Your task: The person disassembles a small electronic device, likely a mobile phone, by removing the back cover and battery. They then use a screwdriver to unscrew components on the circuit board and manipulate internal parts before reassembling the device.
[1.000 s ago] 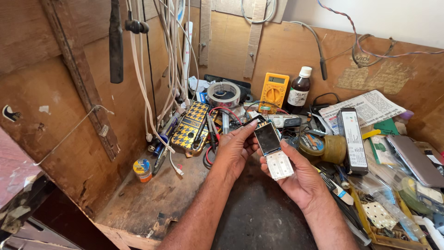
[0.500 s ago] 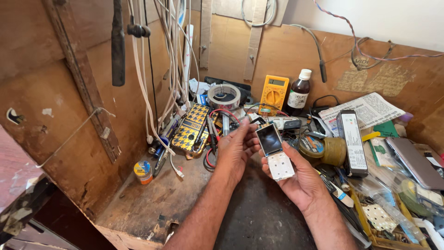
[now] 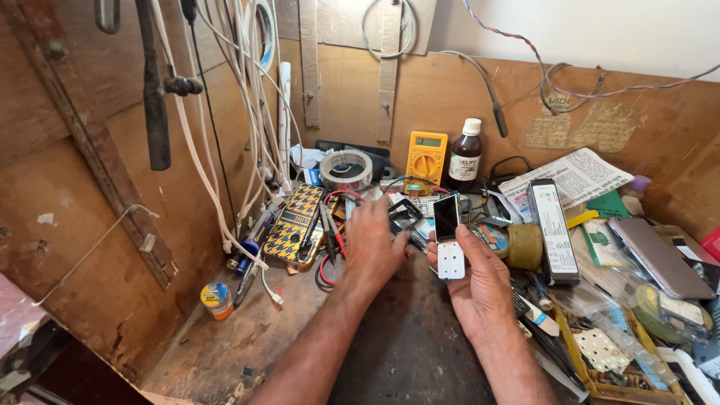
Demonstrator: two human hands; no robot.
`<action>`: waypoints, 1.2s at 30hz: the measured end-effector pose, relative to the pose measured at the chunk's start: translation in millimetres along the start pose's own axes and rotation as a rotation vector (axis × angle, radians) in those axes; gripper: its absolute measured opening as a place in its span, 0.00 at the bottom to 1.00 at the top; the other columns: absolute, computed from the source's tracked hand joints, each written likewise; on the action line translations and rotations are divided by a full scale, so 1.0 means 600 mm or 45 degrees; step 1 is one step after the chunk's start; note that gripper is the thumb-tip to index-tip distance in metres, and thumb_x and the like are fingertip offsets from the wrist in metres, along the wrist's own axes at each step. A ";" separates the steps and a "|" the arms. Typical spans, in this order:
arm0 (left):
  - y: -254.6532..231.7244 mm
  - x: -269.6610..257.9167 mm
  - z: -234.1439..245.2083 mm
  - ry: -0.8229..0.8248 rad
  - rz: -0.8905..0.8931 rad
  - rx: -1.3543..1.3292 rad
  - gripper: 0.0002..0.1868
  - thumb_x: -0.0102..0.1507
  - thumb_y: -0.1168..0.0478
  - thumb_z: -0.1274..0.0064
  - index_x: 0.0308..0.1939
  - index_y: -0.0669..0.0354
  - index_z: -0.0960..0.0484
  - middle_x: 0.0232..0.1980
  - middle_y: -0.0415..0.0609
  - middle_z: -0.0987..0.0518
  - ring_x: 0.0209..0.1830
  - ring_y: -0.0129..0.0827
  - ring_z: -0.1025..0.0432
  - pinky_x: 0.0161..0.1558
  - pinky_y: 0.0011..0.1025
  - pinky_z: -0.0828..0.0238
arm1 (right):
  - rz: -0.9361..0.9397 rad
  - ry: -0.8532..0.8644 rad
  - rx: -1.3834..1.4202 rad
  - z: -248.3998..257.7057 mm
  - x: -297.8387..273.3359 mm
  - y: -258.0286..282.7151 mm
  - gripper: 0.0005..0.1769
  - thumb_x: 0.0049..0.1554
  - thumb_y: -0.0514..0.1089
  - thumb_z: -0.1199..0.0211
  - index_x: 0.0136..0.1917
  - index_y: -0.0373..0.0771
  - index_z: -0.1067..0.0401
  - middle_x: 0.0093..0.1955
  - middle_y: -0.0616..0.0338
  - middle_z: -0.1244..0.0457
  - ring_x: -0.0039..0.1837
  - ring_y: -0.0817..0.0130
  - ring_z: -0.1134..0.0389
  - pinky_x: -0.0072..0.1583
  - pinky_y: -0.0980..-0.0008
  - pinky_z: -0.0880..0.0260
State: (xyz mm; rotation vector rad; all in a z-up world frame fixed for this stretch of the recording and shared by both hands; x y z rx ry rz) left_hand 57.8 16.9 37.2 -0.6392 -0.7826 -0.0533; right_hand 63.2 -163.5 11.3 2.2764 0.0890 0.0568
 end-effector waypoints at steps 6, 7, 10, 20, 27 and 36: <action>-0.014 0.026 -0.024 0.259 -0.114 0.371 0.34 0.52 0.59 0.32 0.59 0.69 0.27 0.47 0.58 0.20 0.54 0.54 0.29 0.53 0.51 0.35 | 0.019 0.048 -0.003 -0.003 0.001 0.002 0.15 0.60 0.45 0.34 0.54 0.32 0.25 0.46 0.49 0.29 0.46 0.62 0.27 0.51 0.63 0.24; -0.014 0.026 -0.019 0.226 -0.102 0.328 0.36 0.51 0.59 0.31 0.60 0.69 0.27 0.45 0.59 0.20 0.51 0.55 0.28 0.52 0.51 0.34 | 0.015 0.040 0.001 -0.001 -0.001 0.002 0.15 0.59 0.45 0.34 0.54 0.32 0.25 0.47 0.49 0.29 0.46 0.62 0.26 0.51 0.64 0.24; -0.009 0.029 0.009 0.013 -0.046 0.057 0.35 0.51 0.60 0.30 0.59 0.69 0.25 0.43 0.60 0.18 0.46 0.53 0.24 0.49 0.47 0.29 | 0.003 0.021 0.022 -0.002 0.003 0.004 0.16 0.59 0.46 0.34 0.54 0.32 0.25 0.46 0.49 0.29 0.46 0.63 0.26 0.50 0.64 0.24; 0.042 -0.021 -0.016 0.131 1.019 -2.013 0.17 0.64 0.57 0.40 0.51 0.63 0.22 0.43 0.56 0.17 0.37 0.41 0.20 0.36 0.38 0.22 | -0.015 0.023 0.058 -0.005 0.000 0.007 0.15 0.57 0.45 0.32 0.53 0.33 0.25 0.43 0.49 0.29 0.43 0.63 0.26 0.47 0.66 0.24; 0.037 -0.046 -0.070 0.212 1.040 -2.345 0.34 0.71 0.37 0.76 0.62 0.57 0.28 0.48 0.59 0.17 0.43 0.45 0.20 0.45 0.42 0.20 | 0.475 0.066 -0.672 -0.038 -0.028 0.004 0.19 0.54 0.40 0.29 0.58 0.29 0.22 0.47 0.55 0.27 0.46 0.76 0.27 0.48 0.77 0.28; 0.055 -0.055 -0.084 0.111 0.980 -2.387 0.23 0.69 0.70 0.67 0.69 0.58 0.34 0.59 0.56 0.24 0.57 0.43 0.27 0.58 0.45 0.25 | 0.855 -0.046 -1.617 -0.086 -0.051 0.016 0.22 0.46 0.46 0.22 0.52 0.35 0.18 0.42 0.55 0.28 0.40 0.70 0.30 0.43 0.70 0.31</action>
Point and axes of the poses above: each hand's wrist, its own x-axis towards the middle knuckle, its own z-axis out of the back of the hand, y = z × x, the point moved 4 cm from there along x, towards the middle knuckle
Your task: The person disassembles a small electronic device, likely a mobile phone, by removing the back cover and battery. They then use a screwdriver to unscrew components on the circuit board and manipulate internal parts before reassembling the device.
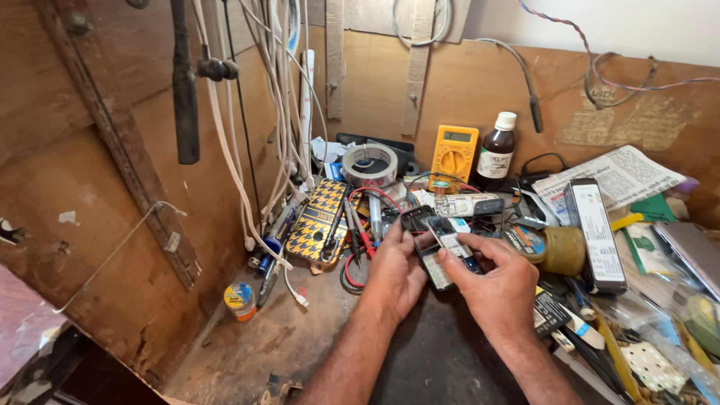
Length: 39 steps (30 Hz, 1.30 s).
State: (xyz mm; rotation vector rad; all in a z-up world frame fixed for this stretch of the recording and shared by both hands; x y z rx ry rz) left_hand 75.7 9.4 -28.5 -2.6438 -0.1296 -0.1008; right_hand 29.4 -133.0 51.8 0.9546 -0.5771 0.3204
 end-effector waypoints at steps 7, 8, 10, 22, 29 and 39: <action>-0.001 -0.002 -0.003 -0.119 -0.059 0.137 0.30 0.69 0.74 0.64 0.76 0.53 0.37 0.57 0.51 0.25 0.51 0.32 0.28 0.52 0.32 0.27 | 0.240 0.006 -0.183 -0.019 0.005 0.011 0.20 0.47 0.46 0.26 0.51 0.33 0.19 0.45 0.47 0.29 0.47 0.55 0.27 0.50 0.60 0.29; 0.000 -0.002 -0.002 -0.112 -0.065 0.172 0.28 0.70 0.73 0.65 0.75 0.54 0.36 0.57 0.52 0.25 0.50 0.32 0.28 0.49 0.31 0.27 | 0.262 -0.005 -0.216 -0.021 0.006 0.012 0.21 0.47 0.46 0.26 0.51 0.33 0.19 0.46 0.47 0.30 0.48 0.53 0.27 0.51 0.58 0.29; 0.002 -0.004 0.000 -0.125 -0.060 0.207 0.27 0.71 0.71 0.66 0.74 0.54 0.35 0.57 0.52 0.24 0.48 0.31 0.28 0.47 0.30 0.27 | 0.281 -0.013 -0.252 -0.025 0.003 0.012 0.21 0.47 0.46 0.26 0.51 0.33 0.19 0.46 0.46 0.30 0.49 0.51 0.28 0.52 0.57 0.29; -0.004 -0.014 -0.007 -0.204 0.015 0.251 0.25 0.70 0.70 0.66 0.70 0.49 0.32 0.56 0.48 0.25 0.45 0.28 0.29 0.43 0.32 0.25 | 0.249 0.052 -0.221 -0.035 0.006 0.010 0.21 0.48 0.47 0.27 0.51 0.33 0.19 0.47 0.45 0.30 0.50 0.51 0.27 0.53 0.57 0.29; 0.000 -0.011 0.001 -0.190 0.000 0.253 0.24 0.70 0.71 0.65 0.69 0.49 0.31 0.55 0.48 0.25 0.42 0.27 0.31 0.43 0.29 0.26 | 0.197 0.071 -0.234 -0.038 0.007 0.009 0.22 0.47 0.47 0.27 0.52 0.33 0.19 0.47 0.44 0.30 0.49 0.50 0.27 0.52 0.57 0.29; -0.002 -0.013 -0.005 -0.183 -0.021 0.255 0.25 0.69 0.72 0.65 0.68 0.50 0.31 0.55 0.50 0.25 0.45 0.31 0.28 0.45 0.33 0.23 | 0.228 0.016 -0.252 -0.040 0.004 0.006 0.21 0.47 0.47 0.26 0.51 0.33 0.19 0.46 0.43 0.30 0.49 0.49 0.27 0.52 0.56 0.29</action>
Point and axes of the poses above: each hand's wrist, its own x-axis towards the middle knuckle, its own z-axis out of the back of the hand, y = z × x, the point moved 4 cm from there along x, towards the middle knuckle
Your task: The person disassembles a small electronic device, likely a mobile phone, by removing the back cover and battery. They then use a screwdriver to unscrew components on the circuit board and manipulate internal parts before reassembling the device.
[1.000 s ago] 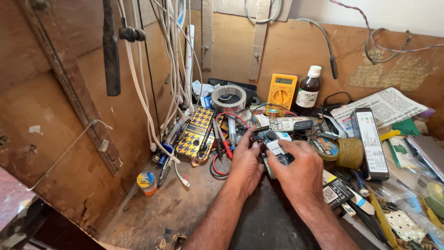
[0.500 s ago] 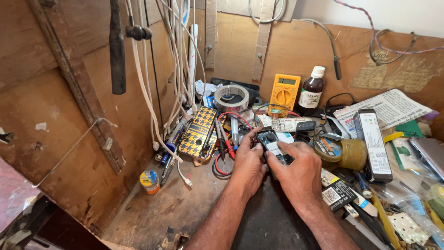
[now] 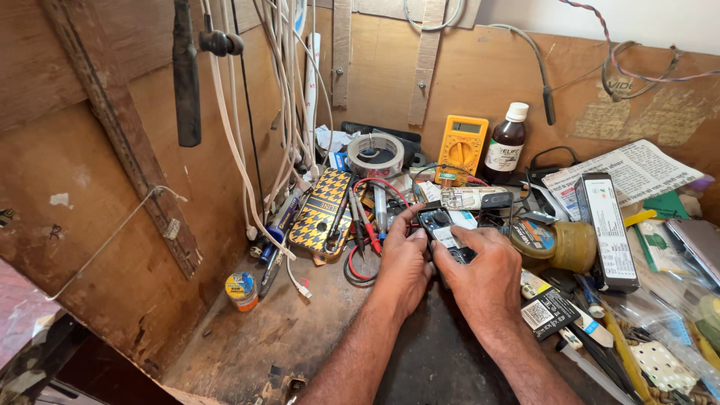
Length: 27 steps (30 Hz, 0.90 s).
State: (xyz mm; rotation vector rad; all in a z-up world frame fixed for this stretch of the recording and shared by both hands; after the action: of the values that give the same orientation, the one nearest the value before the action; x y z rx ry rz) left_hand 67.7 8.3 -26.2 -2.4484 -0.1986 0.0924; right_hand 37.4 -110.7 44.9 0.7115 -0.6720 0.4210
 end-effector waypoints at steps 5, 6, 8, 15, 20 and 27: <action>0.004 0.001 0.003 -0.043 0.027 0.017 0.23 0.69 0.71 0.65 0.67 0.50 0.30 0.54 0.50 0.25 0.44 0.31 0.27 0.43 0.34 0.21 | -0.032 -0.005 -0.001 -0.002 -0.004 -0.004 0.21 0.47 0.47 0.26 0.51 0.33 0.19 0.45 0.44 0.30 0.48 0.50 0.27 0.51 0.56 0.29; 0.004 0.001 0.004 -0.047 0.028 0.010 0.23 0.69 0.72 0.65 0.67 0.50 0.30 0.54 0.51 0.25 0.44 0.32 0.27 0.42 0.34 0.21 | -0.044 -0.005 0.000 -0.002 -0.004 -0.005 0.21 0.47 0.47 0.26 0.51 0.33 0.19 0.45 0.44 0.30 0.48 0.50 0.27 0.51 0.56 0.29; 0.006 0.002 0.005 -0.051 0.031 0.004 0.22 0.69 0.71 0.64 0.66 0.50 0.30 0.53 0.49 0.24 0.43 0.30 0.27 0.42 0.33 0.21 | -0.029 -0.009 0.001 -0.003 -0.004 -0.005 0.21 0.47 0.47 0.26 0.51 0.33 0.19 0.45 0.44 0.30 0.48 0.50 0.27 0.51 0.57 0.29; 0.009 0.004 0.008 -0.062 0.043 0.040 0.18 0.71 0.65 0.61 0.65 0.50 0.30 0.50 0.47 0.25 0.37 0.25 0.32 0.38 0.28 0.25 | 0.040 0.012 -0.022 -0.004 -0.004 -0.005 0.21 0.48 0.47 0.26 0.52 0.32 0.19 0.47 0.43 0.30 0.50 0.50 0.28 0.53 0.57 0.29; 0.006 0.002 0.006 -0.050 0.053 0.032 0.19 0.71 0.66 0.62 0.66 0.48 0.32 0.51 0.47 0.26 0.39 0.26 0.31 0.38 0.30 0.24 | 0.059 0.036 -0.016 -0.004 -0.005 -0.003 0.20 0.50 0.46 0.27 0.52 0.31 0.19 0.47 0.42 0.31 0.51 0.49 0.29 0.54 0.55 0.31; 0.007 0.004 0.006 -0.049 0.053 0.026 0.19 0.72 0.66 0.64 0.67 0.48 0.33 0.52 0.49 0.25 0.41 0.27 0.31 0.41 0.31 0.24 | 0.114 0.048 -0.047 -0.002 -0.007 0.006 0.20 0.52 0.46 0.29 0.53 0.30 0.20 0.46 0.43 0.33 0.51 0.49 0.32 0.53 0.54 0.33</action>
State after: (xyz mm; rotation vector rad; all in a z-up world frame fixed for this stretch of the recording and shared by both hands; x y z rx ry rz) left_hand 69.9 7.5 -31.5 -2.4323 -0.1627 0.1591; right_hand 32.6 -108.0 43.0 0.6385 -0.6759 0.5016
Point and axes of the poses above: each hand's wrist, its own x-axis towards the middle knuckle, its own z-axis out of the back of the hand, y = z × x, the point moved 4 cm from there along x, towards the middle knuckle
